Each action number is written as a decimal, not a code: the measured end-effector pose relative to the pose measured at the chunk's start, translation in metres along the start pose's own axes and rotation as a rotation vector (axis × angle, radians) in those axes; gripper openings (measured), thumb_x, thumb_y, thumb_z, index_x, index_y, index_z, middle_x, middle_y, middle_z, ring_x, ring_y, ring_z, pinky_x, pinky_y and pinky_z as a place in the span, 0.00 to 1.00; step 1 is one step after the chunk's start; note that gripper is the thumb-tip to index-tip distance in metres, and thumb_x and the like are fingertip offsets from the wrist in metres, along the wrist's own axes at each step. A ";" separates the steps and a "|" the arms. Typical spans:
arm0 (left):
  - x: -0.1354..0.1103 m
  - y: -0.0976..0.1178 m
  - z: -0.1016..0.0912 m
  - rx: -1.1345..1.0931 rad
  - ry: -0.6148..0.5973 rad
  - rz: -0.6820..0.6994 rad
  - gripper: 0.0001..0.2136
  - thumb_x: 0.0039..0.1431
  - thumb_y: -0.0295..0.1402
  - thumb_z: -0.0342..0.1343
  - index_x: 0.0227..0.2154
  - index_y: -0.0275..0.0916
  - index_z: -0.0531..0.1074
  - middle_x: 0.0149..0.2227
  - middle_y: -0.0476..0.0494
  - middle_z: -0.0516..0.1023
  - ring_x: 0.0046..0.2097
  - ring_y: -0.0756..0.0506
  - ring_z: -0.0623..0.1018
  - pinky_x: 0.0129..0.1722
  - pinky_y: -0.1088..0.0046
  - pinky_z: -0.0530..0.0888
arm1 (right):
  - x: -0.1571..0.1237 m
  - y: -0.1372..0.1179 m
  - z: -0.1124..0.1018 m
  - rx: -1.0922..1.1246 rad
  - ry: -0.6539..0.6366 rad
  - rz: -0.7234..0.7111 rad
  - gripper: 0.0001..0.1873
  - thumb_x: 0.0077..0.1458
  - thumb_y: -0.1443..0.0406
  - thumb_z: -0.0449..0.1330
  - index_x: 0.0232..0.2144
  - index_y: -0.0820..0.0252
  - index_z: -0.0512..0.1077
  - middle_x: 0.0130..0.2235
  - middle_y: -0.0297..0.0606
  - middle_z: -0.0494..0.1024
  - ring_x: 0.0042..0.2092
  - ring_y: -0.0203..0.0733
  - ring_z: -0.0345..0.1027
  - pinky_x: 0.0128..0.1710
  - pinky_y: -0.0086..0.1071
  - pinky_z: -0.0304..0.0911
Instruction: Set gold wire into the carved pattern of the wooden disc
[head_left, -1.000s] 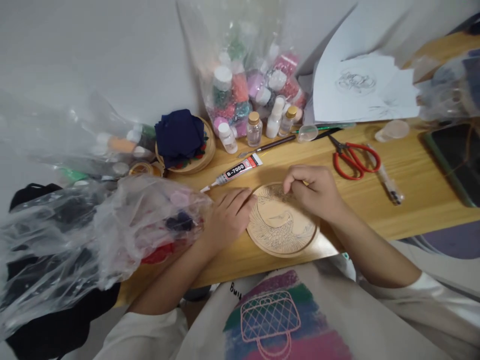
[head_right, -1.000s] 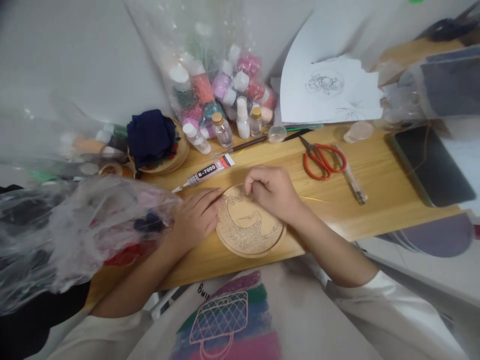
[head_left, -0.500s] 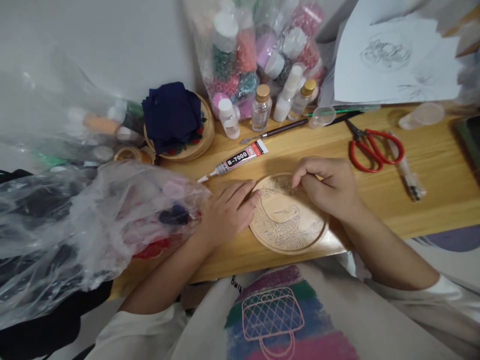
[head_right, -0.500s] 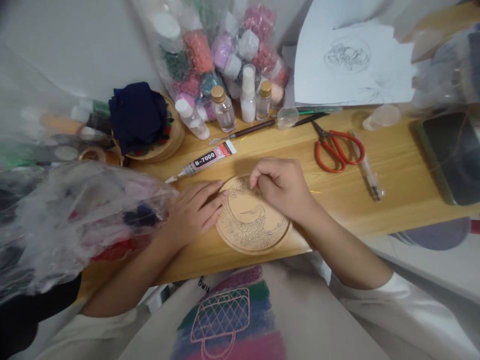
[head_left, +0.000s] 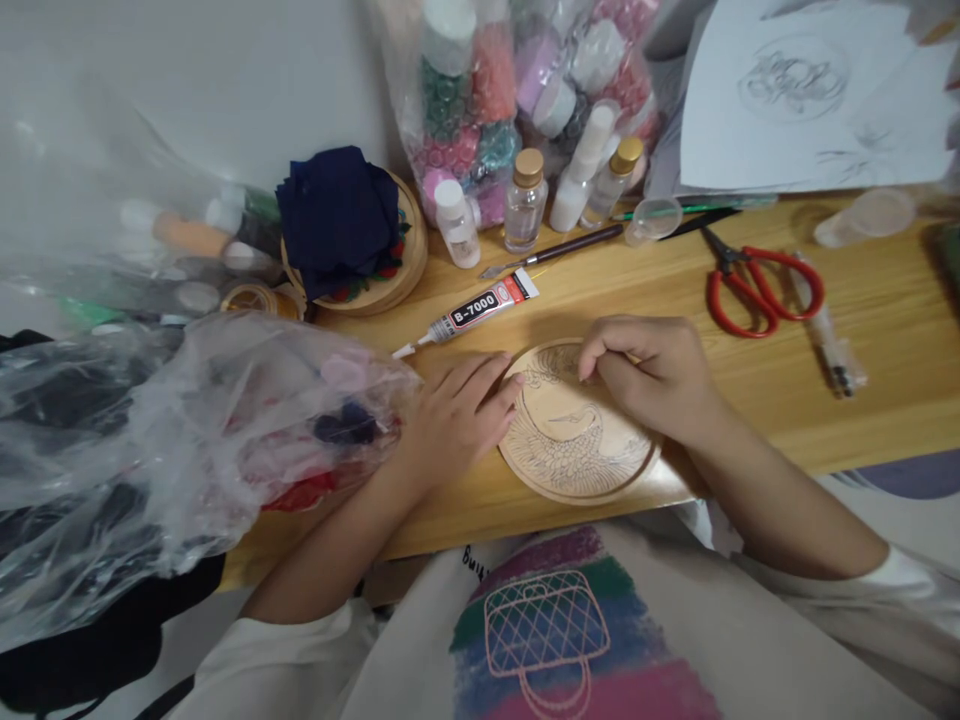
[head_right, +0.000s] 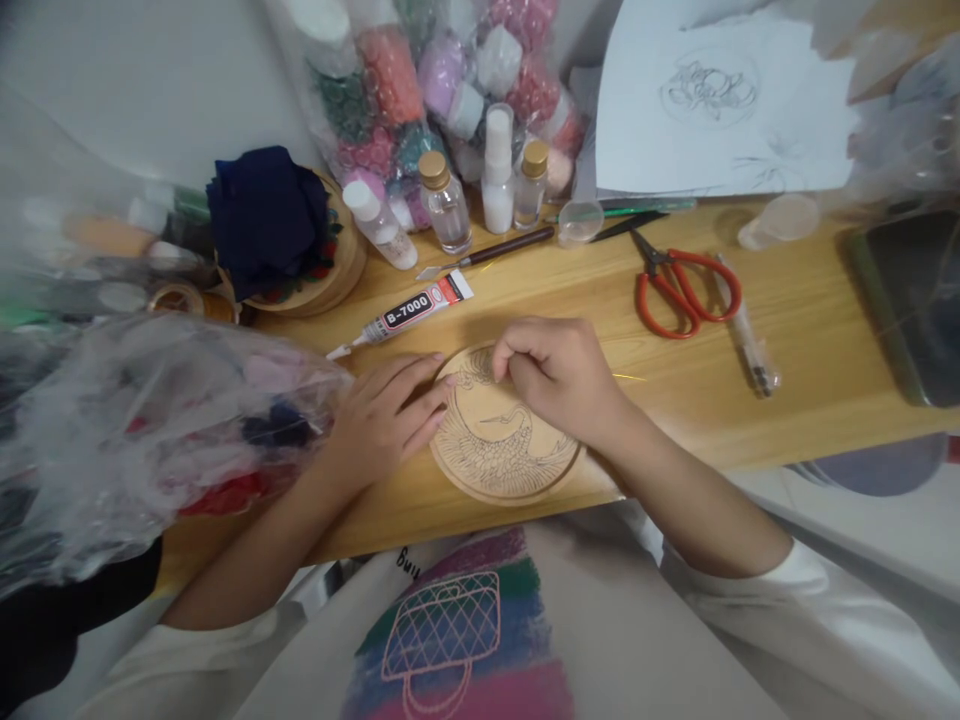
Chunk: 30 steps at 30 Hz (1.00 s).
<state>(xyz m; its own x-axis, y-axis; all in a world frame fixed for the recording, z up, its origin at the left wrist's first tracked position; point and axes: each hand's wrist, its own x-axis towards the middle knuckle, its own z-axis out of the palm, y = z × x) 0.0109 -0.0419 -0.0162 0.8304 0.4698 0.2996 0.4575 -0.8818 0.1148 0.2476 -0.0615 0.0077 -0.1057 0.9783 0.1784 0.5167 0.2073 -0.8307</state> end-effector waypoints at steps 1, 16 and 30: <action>0.000 0.000 0.000 0.000 -0.001 0.001 0.11 0.70 0.32 0.49 0.50 0.35 0.72 0.53 0.34 0.77 0.53 0.39 0.76 0.49 0.60 0.75 | 0.000 0.000 0.000 -0.001 -0.003 -0.005 0.15 0.45 0.75 0.49 0.18 0.54 0.70 0.20 0.26 0.73 0.21 0.31 0.64 0.23 0.27 0.56; 0.000 0.000 0.003 0.007 0.054 0.007 0.11 0.68 0.31 0.51 0.49 0.35 0.72 0.51 0.34 0.77 0.50 0.38 0.77 0.47 0.60 0.75 | -0.001 0.002 0.000 0.010 -0.006 -0.078 0.17 0.45 0.79 0.50 0.20 0.55 0.71 0.20 0.25 0.72 0.21 0.29 0.63 0.23 0.26 0.55; 0.003 0.002 -0.001 0.041 0.139 0.013 0.06 0.67 0.30 0.53 0.40 0.37 0.74 0.45 0.39 0.78 0.47 0.42 0.76 0.46 0.64 0.74 | -0.003 0.005 0.003 -0.080 -0.087 -0.148 0.13 0.53 0.74 0.53 0.30 0.57 0.76 0.29 0.32 0.78 0.26 0.32 0.66 0.26 0.28 0.59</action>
<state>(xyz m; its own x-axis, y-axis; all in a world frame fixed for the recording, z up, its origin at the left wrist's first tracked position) 0.0140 -0.0420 -0.0140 0.7856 0.4455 0.4295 0.4619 -0.8840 0.0721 0.2474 -0.0632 0.0014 -0.2566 0.9345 0.2468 0.5554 0.3516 -0.7536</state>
